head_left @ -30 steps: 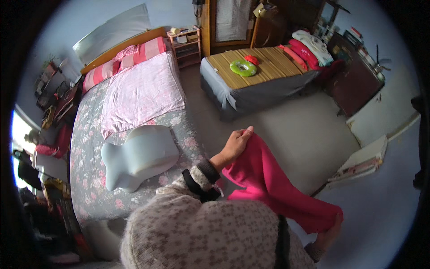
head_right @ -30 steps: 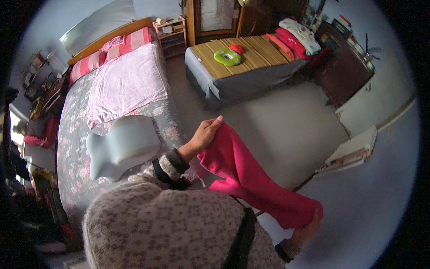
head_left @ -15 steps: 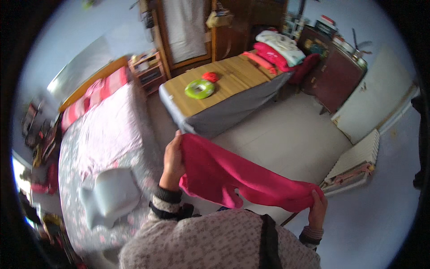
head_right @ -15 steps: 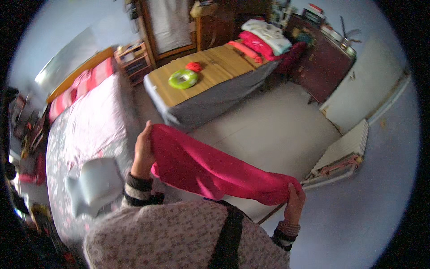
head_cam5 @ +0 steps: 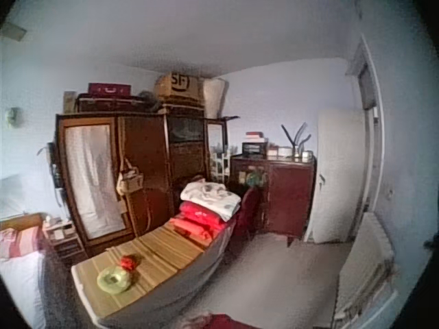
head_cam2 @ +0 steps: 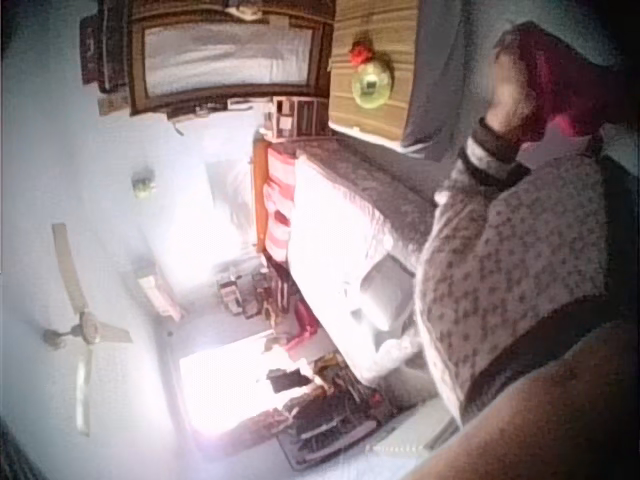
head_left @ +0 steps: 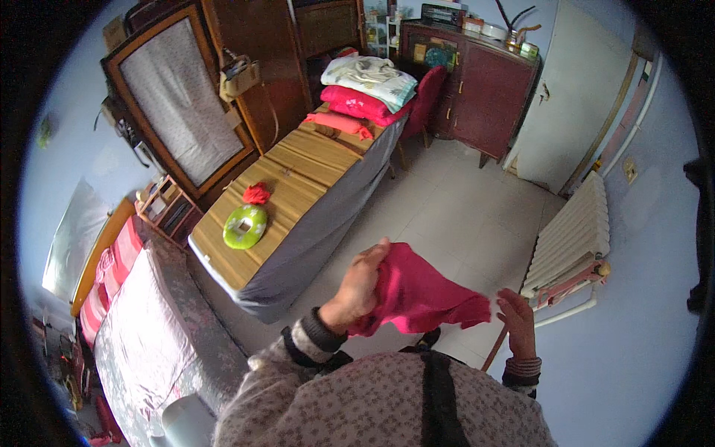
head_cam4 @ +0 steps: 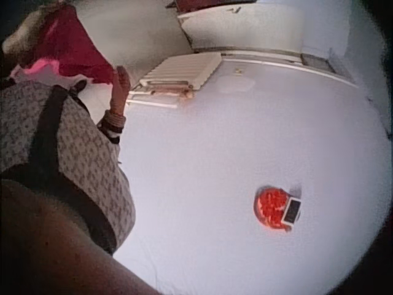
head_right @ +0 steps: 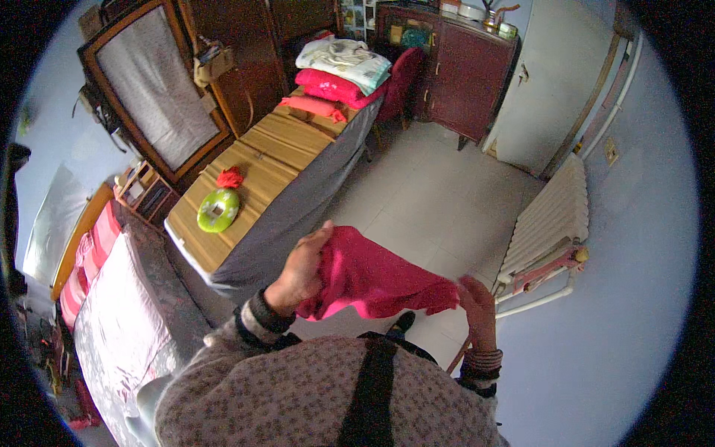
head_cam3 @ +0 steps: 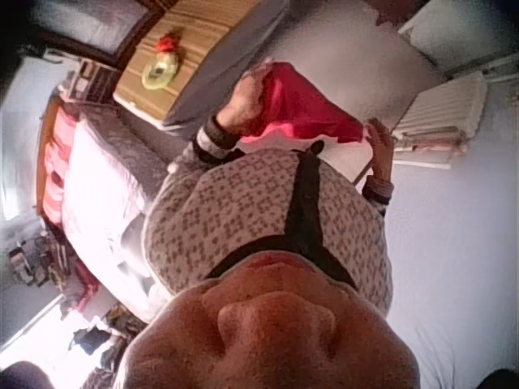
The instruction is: The person closes a washing machine lid, walks through a living area into a bedroom, and removes a pink garment from a clothes rack. They then handle several other garments on hangers, including a black top and a brown sweater, before returning to the washing machine and placing the pink garment inside.
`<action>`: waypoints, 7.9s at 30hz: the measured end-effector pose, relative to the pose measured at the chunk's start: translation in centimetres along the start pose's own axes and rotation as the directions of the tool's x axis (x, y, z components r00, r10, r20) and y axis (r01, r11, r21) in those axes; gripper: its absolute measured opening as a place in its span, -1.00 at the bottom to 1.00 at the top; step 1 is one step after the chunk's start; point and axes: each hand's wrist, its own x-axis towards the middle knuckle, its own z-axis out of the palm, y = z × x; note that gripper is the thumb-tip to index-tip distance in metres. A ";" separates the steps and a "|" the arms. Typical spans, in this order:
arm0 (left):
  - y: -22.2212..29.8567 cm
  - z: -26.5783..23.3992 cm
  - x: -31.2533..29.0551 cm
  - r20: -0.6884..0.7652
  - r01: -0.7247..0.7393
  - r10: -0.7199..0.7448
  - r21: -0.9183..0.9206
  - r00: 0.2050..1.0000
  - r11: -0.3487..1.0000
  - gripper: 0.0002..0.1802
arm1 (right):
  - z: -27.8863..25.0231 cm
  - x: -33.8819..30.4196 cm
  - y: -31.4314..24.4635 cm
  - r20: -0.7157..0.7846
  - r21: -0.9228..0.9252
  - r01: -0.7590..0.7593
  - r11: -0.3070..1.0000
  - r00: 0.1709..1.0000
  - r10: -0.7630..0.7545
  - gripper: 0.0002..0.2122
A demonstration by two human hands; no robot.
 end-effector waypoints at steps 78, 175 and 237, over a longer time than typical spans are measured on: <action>-35.6 96.7 148.6 0.568 -0.455 -0.810 0.766 0.148 0.455 -0.55 | -86.5 112.9 -8.5 -0.987 -0.108 0.302 0.947 -0.146 -0.066 -0.66; -137.8 203.4 198.1 0.699 -0.657 -0.699 0.600 0.152 0.457 -0.60 | -235.7 173.7 -3.4 0.044 0.081 -0.016 0.997 0.999 0.013 -0.79; -135.0 269.8 296.6 0.831 -0.256 0.249 0.415 0.497 -0.873 -0.27 | -302.2 230.0 -3.1 -0.708 0.197 -0.185 0.963 0.653 0.270 -0.66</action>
